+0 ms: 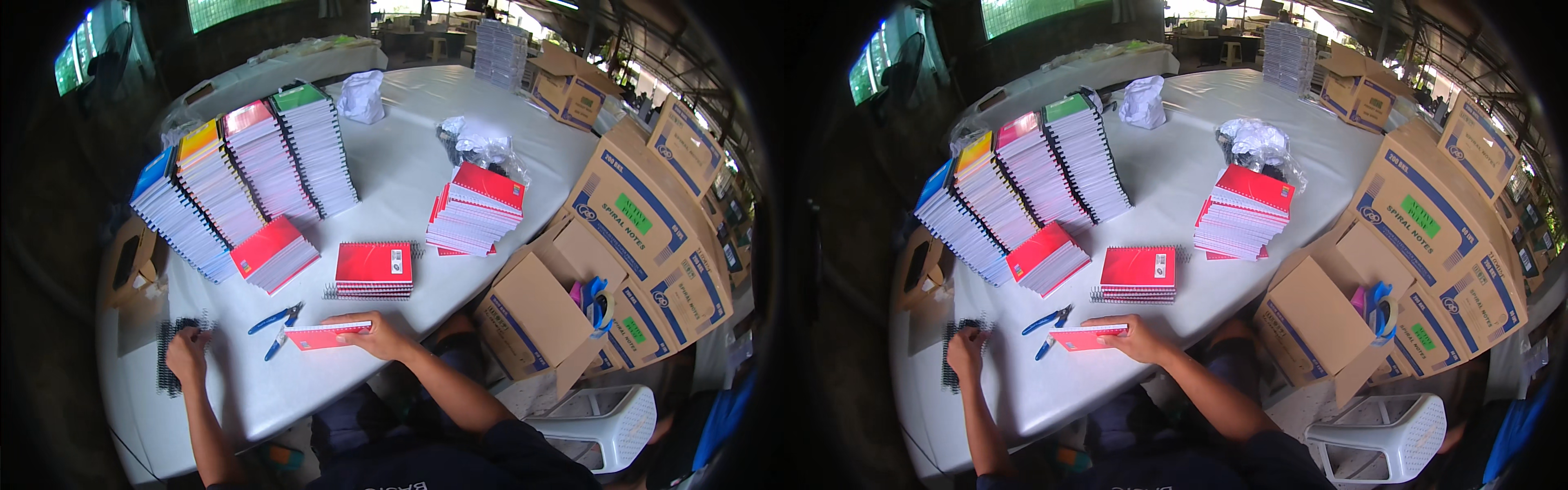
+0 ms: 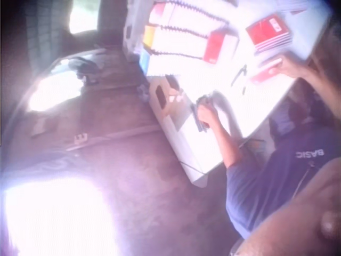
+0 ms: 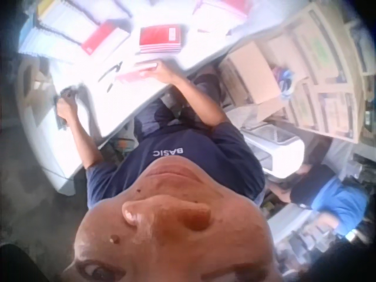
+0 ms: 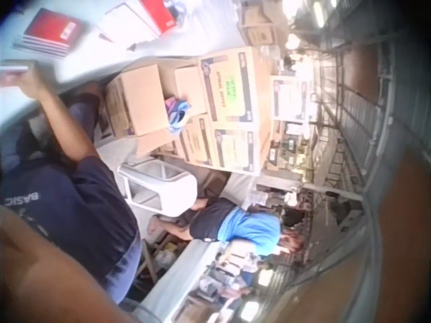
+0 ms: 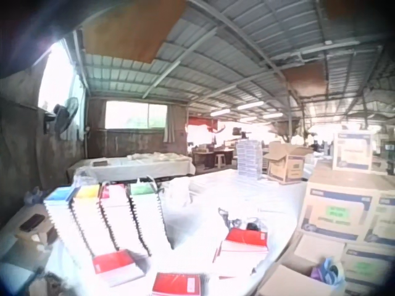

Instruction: The person inserts a spiral binding into the punched holes of a notebook, twists the wire to secure it, and then places the assembled notebook onto a stack.

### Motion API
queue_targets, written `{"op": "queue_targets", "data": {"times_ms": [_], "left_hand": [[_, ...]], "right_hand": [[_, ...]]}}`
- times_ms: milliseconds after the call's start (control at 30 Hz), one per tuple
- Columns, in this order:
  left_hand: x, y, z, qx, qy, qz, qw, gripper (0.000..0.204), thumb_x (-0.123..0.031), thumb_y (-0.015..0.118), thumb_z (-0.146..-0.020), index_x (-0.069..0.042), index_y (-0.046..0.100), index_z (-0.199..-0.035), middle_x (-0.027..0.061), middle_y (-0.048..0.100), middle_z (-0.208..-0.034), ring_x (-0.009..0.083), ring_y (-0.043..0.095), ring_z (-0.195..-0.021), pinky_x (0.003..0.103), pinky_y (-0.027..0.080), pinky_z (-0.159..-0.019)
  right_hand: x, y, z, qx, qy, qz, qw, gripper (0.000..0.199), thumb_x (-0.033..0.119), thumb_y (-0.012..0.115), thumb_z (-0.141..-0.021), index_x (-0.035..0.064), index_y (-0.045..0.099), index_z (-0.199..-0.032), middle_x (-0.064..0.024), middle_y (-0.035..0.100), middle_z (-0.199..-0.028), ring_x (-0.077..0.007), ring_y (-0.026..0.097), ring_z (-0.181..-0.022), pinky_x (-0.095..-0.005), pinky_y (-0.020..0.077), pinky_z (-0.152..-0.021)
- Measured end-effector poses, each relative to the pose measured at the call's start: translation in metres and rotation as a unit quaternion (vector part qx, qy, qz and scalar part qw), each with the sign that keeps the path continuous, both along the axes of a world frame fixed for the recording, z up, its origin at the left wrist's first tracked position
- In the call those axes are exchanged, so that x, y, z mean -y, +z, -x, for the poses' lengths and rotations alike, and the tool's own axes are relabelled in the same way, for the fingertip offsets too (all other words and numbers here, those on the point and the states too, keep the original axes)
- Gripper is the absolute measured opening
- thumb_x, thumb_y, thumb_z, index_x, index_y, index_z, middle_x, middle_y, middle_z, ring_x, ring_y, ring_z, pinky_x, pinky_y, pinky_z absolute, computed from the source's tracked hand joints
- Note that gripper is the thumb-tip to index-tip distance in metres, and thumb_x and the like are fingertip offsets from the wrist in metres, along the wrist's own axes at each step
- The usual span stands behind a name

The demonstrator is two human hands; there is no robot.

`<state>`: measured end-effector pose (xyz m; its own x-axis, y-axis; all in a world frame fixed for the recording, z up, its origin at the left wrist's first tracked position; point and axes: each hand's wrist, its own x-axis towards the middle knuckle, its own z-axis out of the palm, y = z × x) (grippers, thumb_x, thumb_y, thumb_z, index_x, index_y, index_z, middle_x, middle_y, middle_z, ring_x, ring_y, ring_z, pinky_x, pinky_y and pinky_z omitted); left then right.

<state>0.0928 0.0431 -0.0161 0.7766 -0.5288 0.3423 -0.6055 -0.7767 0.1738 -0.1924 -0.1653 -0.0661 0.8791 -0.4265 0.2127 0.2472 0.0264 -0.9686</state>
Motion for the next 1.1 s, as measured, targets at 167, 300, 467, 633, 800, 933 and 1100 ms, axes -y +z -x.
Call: {"op": "queue_targets", "data": {"times_ms": [167, 300, 467, 633, 800, 933, 1100], "left_hand": [[0.003, 0.030, 0.004, 0.013, -0.029, 0.043, 0.999, 0.019, -0.021, 0.054, -0.085, -0.005, 0.062, -0.088, 0.0150, 0.064, -0.091, 0.0351, 0.059, -0.086, 0.042, 0.046, -0.071], [0.033, 0.024, 0.038, -0.156, -0.186, 0.132, 0.961, 0.025, -0.024, 0.046, -0.092, -0.002, 0.058, -0.091, 0.0149, 0.059, -0.089, 0.0273, 0.057, -0.081, 0.035, 0.045, -0.072], [0.046, 0.026, 0.086, -0.373, -0.358, 0.155, 0.842, 0.036, -0.033, 0.041, -0.095, -0.002, 0.057, -0.086, 0.0077, 0.051, -0.068, 0.0143, 0.044, -0.063, 0.027, 0.040, -0.064], [0.042, 0.006, 0.079, -0.386, -0.331, 0.107, 0.854, 0.042, -0.039, 0.041, -0.094, -0.003, 0.057, -0.080, 0.0043, 0.046, -0.059, 0.0140, 0.041, -0.057, 0.029, 0.037, -0.057], [0.048, 0.003, 0.080, -0.442, -0.278, 0.098, 0.847, 0.042, -0.040, 0.044, -0.093, -0.003, 0.057, -0.077, 0.0042, 0.045, -0.057, 0.0130, 0.041, -0.055, 0.028, 0.037, -0.055], [0.052, 0.004, 0.075, -0.460, -0.334, 0.169, 0.805, 0.027, -0.029, 0.054, -0.089, -0.003, 0.057, -0.092, 0.0043, 0.053, -0.073, 0.0129, 0.050, -0.068, 0.026, 0.039, -0.061], [0.069, 0.032, 0.087, -0.122, -0.451, 0.073, 0.881, 0.035, -0.027, 0.060, -0.082, -0.007, 0.056, -0.111, 0.0123, 0.059, -0.101, 0.0317, 0.050, -0.098, 0.039, 0.036, -0.085]], "right_hand": [[-0.002, -0.006, -0.010, -0.005, 0.019, -0.026, 0.999, 0.032, 0.003, 0.059, -0.083, 0.0009, 0.057, -0.115, -0.0035, 0.060, -0.110, -0.0079, 0.051, -0.097, -0.0246, 0.0436, -0.086], [0.000, -0.009, 0.000, -0.041, -0.030, -0.018, 0.999, 0.034, 0.009, 0.062, -0.083, 0.0001, 0.057, -0.116, -0.0035, 0.061, -0.108, -0.0084, 0.052, -0.096, -0.0254, 0.0436, -0.086], [-0.002, 0.003, 0.001, -0.037, -0.037, 0.007, 0.999, 0.034, 0.007, 0.060, -0.084, 0.0013, 0.057, -0.117, -0.0046, 0.060, -0.111, -0.0075, 0.053, -0.097, -0.0230, 0.0431, -0.086], [-0.005, 0.006, -0.003, -0.050, -0.046, 0.025, 0.997, 0.033, 0.005, 0.059, -0.084, 0.0034, 0.057, -0.117, -0.0041, 0.061, -0.111, -0.0066, 0.053, -0.094, -0.0217, 0.0431, -0.085], [-0.005, 0.006, -0.001, -0.058, -0.046, 0.044, 0.996, 0.031, 0.005, 0.059, -0.084, 0.0029, 0.058, -0.115, -0.0046, 0.061, -0.110, -0.0066, 0.053, -0.094, -0.0217, 0.0431, -0.085], [-0.006, 0.003, -0.002, -0.052, -0.038, 0.040, 0.997, 0.031, 0.005, 0.059, -0.084, 0.0025, 0.059, -0.114, -0.0051, 0.062, -0.109, -0.0069, 0.053, -0.095, -0.0222, 0.0429, -0.085], [-0.007, -0.005, 0.006, -0.072, -0.060, 0.040, 0.995, 0.030, 0.005, 0.059, -0.084, 0.0010, 0.058, -0.114, -0.0065, 0.063, -0.107, -0.0088, 0.054, -0.095, -0.0234, 0.0439, -0.085]]}}
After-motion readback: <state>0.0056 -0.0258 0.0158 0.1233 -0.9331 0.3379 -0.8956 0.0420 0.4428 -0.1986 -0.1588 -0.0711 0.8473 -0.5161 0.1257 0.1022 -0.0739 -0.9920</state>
